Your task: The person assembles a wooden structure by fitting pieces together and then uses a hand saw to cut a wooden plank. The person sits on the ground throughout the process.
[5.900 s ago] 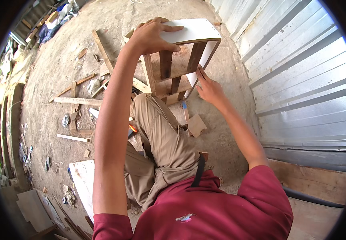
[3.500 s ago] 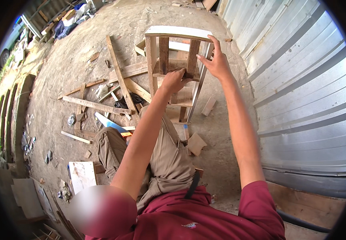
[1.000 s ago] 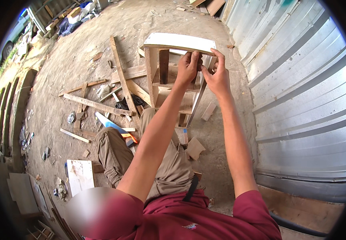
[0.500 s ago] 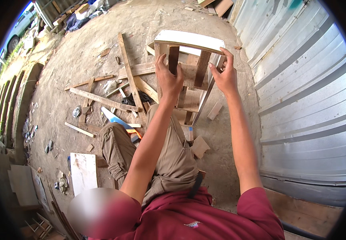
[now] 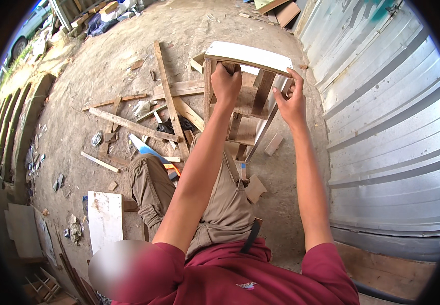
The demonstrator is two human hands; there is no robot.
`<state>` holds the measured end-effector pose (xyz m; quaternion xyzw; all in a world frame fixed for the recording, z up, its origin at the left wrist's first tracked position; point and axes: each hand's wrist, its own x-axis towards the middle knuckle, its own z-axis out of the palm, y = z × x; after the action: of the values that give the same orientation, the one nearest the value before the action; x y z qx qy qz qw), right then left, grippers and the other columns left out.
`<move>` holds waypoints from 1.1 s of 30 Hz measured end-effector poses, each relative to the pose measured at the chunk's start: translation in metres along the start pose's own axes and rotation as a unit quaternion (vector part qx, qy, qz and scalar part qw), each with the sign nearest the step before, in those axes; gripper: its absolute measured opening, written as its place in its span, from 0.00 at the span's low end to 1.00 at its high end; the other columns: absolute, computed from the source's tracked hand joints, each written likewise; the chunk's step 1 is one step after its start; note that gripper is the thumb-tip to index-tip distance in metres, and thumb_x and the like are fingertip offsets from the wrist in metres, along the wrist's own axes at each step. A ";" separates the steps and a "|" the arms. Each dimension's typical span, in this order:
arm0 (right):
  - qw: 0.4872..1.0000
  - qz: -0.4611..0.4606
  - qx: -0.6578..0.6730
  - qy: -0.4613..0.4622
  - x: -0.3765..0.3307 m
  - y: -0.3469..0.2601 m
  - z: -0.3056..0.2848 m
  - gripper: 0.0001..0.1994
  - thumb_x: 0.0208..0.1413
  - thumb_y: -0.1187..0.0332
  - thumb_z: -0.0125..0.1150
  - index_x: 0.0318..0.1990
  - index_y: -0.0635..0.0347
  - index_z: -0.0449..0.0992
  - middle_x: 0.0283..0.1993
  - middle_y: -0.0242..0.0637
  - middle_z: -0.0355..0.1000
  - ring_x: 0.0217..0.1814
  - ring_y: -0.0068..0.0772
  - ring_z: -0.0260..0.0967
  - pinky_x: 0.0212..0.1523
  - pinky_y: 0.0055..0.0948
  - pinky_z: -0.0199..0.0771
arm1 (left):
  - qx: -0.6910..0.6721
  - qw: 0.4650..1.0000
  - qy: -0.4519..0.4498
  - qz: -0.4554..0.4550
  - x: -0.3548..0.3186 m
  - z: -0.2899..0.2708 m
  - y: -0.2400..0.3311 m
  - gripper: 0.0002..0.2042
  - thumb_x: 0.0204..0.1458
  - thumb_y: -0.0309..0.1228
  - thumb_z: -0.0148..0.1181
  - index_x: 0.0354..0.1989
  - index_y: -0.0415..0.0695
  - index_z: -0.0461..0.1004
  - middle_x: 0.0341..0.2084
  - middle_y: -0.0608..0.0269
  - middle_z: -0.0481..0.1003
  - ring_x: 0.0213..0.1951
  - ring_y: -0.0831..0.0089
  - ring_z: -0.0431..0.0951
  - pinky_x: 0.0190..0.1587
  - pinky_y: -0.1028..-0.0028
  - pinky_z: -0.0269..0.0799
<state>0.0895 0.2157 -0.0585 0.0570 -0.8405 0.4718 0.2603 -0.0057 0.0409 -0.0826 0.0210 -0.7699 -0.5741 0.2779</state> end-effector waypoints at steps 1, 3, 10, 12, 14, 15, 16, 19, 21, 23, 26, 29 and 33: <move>1.000 -0.002 0.001 -0.002 0.001 0.000 0.000 0.32 0.56 0.73 0.64 0.66 0.47 0.56 0.46 0.44 0.75 0.40 0.37 0.76 0.39 0.33 0.74 | 0.004 1.000 -0.006 -0.013 0.001 0.001 -0.002 0.11 0.44 0.27 0.64 0.29 0.31 0.71 0.24 0.40 0.78 0.32 0.43 0.80 0.38 0.57 0.75; 1.000 -0.003 0.004 -0.004 0.001 0.000 0.000 0.32 0.56 0.73 0.64 0.66 0.48 0.56 0.49 0.45 0.75 0.43 0.39 0.77 0.41 0.35 0.74 | -0.001 1.000 -0.005 -0.006 0.002 0.003 -0.003 0.10 0.43 0.26 0.64 0.29 0.31 0.71 0.24 0.40 0.78 0.32 0.43 0.80 0.38 0.57 0.75; 0.998 -0.046 -0.018 0.028 0.002 0.003 0.003 0.32 0.57 0.76 0.64 0.67 0.48 0.56 0.42 0.41 0.75 0.40 0.26 0.75 0.38 0.27 0.74 | -0.011 1.000 -0.010 0.002 0.001 0.003 -0.002 0.09 0.44 0.25 0.62 0.29 0.32 0.72 0.25 0.40 0.78 0.32 0.43 0.80 0.38 0.55 0.75; 0.997 -0.069 -0.026 0.037 0.003 0.003 0.005 0.33 0.57 0.76 0.64 0.67 0.47 0.56 0.42 0.40 0.76 0.39 0.26 0.75 0.37 0.27 0.74 | -0.005 1.000 -0.005 -0.002 0.001 0.005 -0.002 0.08 0.44 0.25 0.62 0.29 0.33 0.71 0.25 0.40 0.78 0.32 0.43 0.80 0.38 0.55 0.75; 0.999 -0.042 -0.010 0.014 0.003 0.003 0.003 0.32 0.56 0.74 0.63 0.66 0.48 0.55 0.48 0.45 0.75 0.44 0.36 0.76 0.42 0.33 0.74 | 0.005 1.000 -0.009 -0.006 0.003 0.005 -0.003 0.09 0.44 0.25 0.62 0.29 0.33 0.71 0.25 0.39 0.78 0.32 0.42 0.80 0.38 0.54 0.74; 1.000 -0.028 -0.002 0.004 0.003 0.004 0.002 0.32 0.56 0.74 0.63 0.66 0.48 0.55 0.51 0.47 0.74 0.47 0.41 0.77 0.44 0.35 0.74 | 0.012 1.000 -0.018 -0.007 0.004 0.004 -0.004 0.10 0.44 0.26 0.63 0.30 0.33 0.70 0.25 0.39 0.78 0.32 0.41 0.79 0.38 0.54 0.74; 1.000 -0.020 0.001 0.003 0.004 0.004 0.002 0.32 0.56 0.74 0.63 0.66 0.48 0.55 0.50 0.47 0.74 0.45 0.40 0.77 0.43 0.35 0.74 | 0.020 0.999 -0.026 -0.008 0.004 0.002 -0.005 0.12 0.44 0.27 0.64 0.31 0.32 0.70 0.25 0.38 0.78 0.33 0.41 0.79 0.38 0.53 0.74; 1.000 -0.013 0.007 0.009 0.006 0.005 0.002 0.32 0.56 0.74 0.63 0.66 0.47 0.55 0.45 0.46 0.75 0.42 0.37 0.76 0.41 0.34 0.74 | 0.025 0.993 -0.117 -0.004 -0.002 -0.008 -0.020 0.18 0.46 0.29 0.67 0.42 0.30 0.70 0.35 0.36 0.78 0.39 0.40 0.79 0.42 0.56 0.76; 0.999 -0.027 0.002 0.024 0.008 0.011 0.003 0.32 0.56 0.74 0.63 0.66 0.47 0.55 0.43 0.45 0.75 0.40 0.36 0.75 0.40 0.33 0.73 | 0.050 0.986 -0.022 0.159 -0.021 -0.014 -0.037 0.21 0.48 0.28 0.68 0.46 0.30 0.69 0.39 0.41 0.78 0.40 0.47 0.80 0.43 0.60 0.76; 0.999 -0.022 -0.003 0.024 0.008 0.013 0.001 0.32 0.57 0.74 0.62 0.66 0.46 0.55 0.42 0.45 0.75 0.39 0.36 0.76 0.41 0.34 0.74 | 0.033 0.977 -0.007 0.209 -0.046 -0.030 -0.040 0.23 0.52 0.25 0.64 0.55 0.30 0.66 0.48 0.43 0.75 0.46 0.56 0.80 0.47 0.65 0.77; 0.999 -0.020 -0.018 0.017 0.010 0.017 0.001 0.32 0.57 0.77 0.61 0.67 0.49 0.55 0.56 0.46 0.68 0.45 0.34 0.75 0.42 0.31 0.77 | -0.124 0.981 -0.041 0.143 -0.055 -0.055 -0.048 0.19 0.53 0.21 0.60 0.54 0.34 0.68 0.48 0.49 0.76 0.46 0.63 0.80 0.48 0.66 0.77; 0.999 -0.030 -0.035 0.009 0.013 0.022 -0.003 0.32 0.57 0.79 0.60 0.67 0.51 0.54 0.67 0.45 0.60 0.49 0.35 0.75 0.44 0.31 0.79 | -0.089 0.994 -0.016 0.066 -0.041 -0.080 -0.050 0.14 0.56 0.22 0.56 0.51 0.37 0.71 0.46 0.55 0.78 0.45 0.69 0.80 0.44 0.71 0.77; 0.998 -0.034 -0.037 0.023 0.021 0.031 0.001 0.32 0.58 0.78 0.58 0.67 0.46 0.54 0.49 0.47 0.70 0.45 0.42 0.77 0.44 0.36 0.76 | 0.008 0.988 -0.077 0.132 -0.005 -0.074 -0.078 0.26 0.53 0.28 0.62 0.60 0.34 0.63 0.49 0.46 0.74 0.49 0.56 0.77 0.51 0.63 0.73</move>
<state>0.0607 0.2352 -0.0726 0.0655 -0.8489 0.4323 0.2971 0.0095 -0.0488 -0.1401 -0.1228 -0.7898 -0.5261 0.2905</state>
